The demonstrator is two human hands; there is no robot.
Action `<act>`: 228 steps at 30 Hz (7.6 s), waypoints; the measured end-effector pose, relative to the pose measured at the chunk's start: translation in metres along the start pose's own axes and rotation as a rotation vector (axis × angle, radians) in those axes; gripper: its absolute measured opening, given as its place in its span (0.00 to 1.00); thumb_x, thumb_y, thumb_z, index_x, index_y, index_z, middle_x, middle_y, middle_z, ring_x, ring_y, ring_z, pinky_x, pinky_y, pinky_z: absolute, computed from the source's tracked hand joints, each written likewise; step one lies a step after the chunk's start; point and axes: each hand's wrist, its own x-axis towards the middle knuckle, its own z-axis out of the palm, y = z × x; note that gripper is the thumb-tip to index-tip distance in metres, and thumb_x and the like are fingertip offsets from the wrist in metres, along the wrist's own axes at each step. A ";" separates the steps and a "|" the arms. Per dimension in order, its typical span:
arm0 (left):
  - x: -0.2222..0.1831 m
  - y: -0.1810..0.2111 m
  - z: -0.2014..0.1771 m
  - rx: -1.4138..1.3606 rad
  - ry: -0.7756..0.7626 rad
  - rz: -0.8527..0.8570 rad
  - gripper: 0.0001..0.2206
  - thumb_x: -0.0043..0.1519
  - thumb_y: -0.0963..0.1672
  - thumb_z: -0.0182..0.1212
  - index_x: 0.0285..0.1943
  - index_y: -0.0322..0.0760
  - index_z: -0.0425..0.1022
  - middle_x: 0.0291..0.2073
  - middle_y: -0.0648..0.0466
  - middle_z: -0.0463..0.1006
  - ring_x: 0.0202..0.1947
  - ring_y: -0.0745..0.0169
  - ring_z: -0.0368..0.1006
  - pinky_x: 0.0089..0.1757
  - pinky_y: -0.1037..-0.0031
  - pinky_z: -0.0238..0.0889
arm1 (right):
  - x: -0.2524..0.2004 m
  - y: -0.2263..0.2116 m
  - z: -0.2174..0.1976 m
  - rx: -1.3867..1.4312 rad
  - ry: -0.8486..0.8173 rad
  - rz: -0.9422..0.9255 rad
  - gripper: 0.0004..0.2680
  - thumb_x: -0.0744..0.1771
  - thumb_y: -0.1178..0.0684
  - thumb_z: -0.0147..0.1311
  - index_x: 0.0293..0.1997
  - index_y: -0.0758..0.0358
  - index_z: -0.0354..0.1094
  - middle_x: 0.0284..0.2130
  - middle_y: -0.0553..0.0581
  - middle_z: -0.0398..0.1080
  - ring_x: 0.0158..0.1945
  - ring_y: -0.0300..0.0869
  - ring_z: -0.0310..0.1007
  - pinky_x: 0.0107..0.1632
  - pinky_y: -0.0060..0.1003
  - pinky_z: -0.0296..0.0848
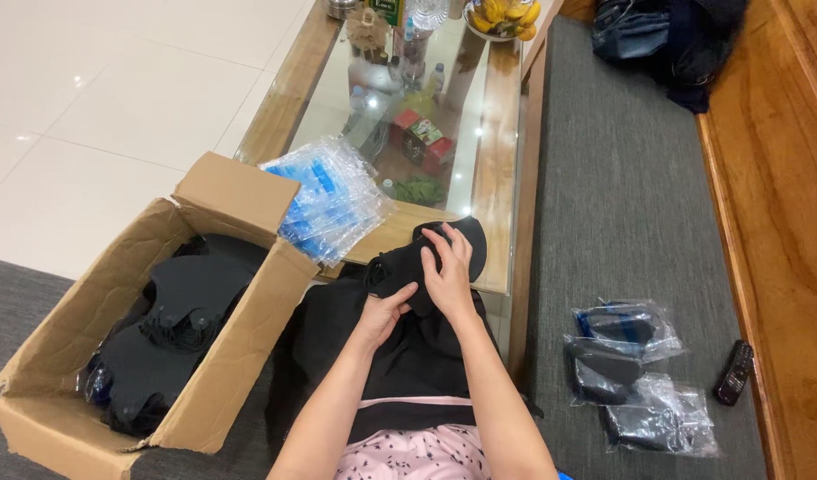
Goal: Packing black face masks into a black bag from a cardboard box and table surface
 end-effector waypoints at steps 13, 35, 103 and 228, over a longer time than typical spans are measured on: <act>0.000 0.007 0.001 -0.004 0.045 -0.006 0.25 0.52 0.38 0.78 0.59 0.46 0.80 0.49 0.53 0.84 0.45 0.53 0.82 0.42 0.62 0.80 | -0.030 -0.002 0.003 0.010 0.075 0.115 0.13 0.64 0.50 0.64 0.54 0.43 0.73 0.35 0.45 0.69 0.48 0.40 0.69 0.55 0.39 0.64; -0.015 0.044 0.003 -0.271 0.096 0.044 0.17 0.58 0.36 0.70 0.56 0.42 0.81 0.52 0.49 0.82 0.51 0.49 0.79 0.51 0.59 0.76 | -0.004 0.081 0.012 0.550 0.290 0.432 0.03 0.68 0.57 0.58 0.45 0.60 0.73 0.27 0.48 0.73 0.29 0.33 0.68 0.38 0.28 0.69; -0.002 0.017 -0.002 0.038 0.093 -0.026 0.26 0.53 0.40 0.78 0.61 0.49 0.79 0.53 0.57 0.82 0.48 0.58 0.80 0.45 0.63 0.78 | 0.001 -0.039 0.002 -0.015 0.145 -0.101 0.06 0.65 0.54 0.62 0.45 0.50 0.77 0.37 0.48 0.63 0.44 0.43 0.65 0.48 0.36 0.69; -0.015 0.034 0.004 -0.184 0.128 0.044 0.17 0.54 0.35 0.73 0.52 0.38 0.82 0.49 0.44 0.82 0.49 0.47 0.80 0.49 0.57 0.77 | 0.006 0.064 -0.009 0.550 0.335 0.626 0.05 0.68 0.55 0.58 0.46 0.63 0.73 0.22 0.50 0.73 0.19 0.33 0.65 0.27 0.26 0.64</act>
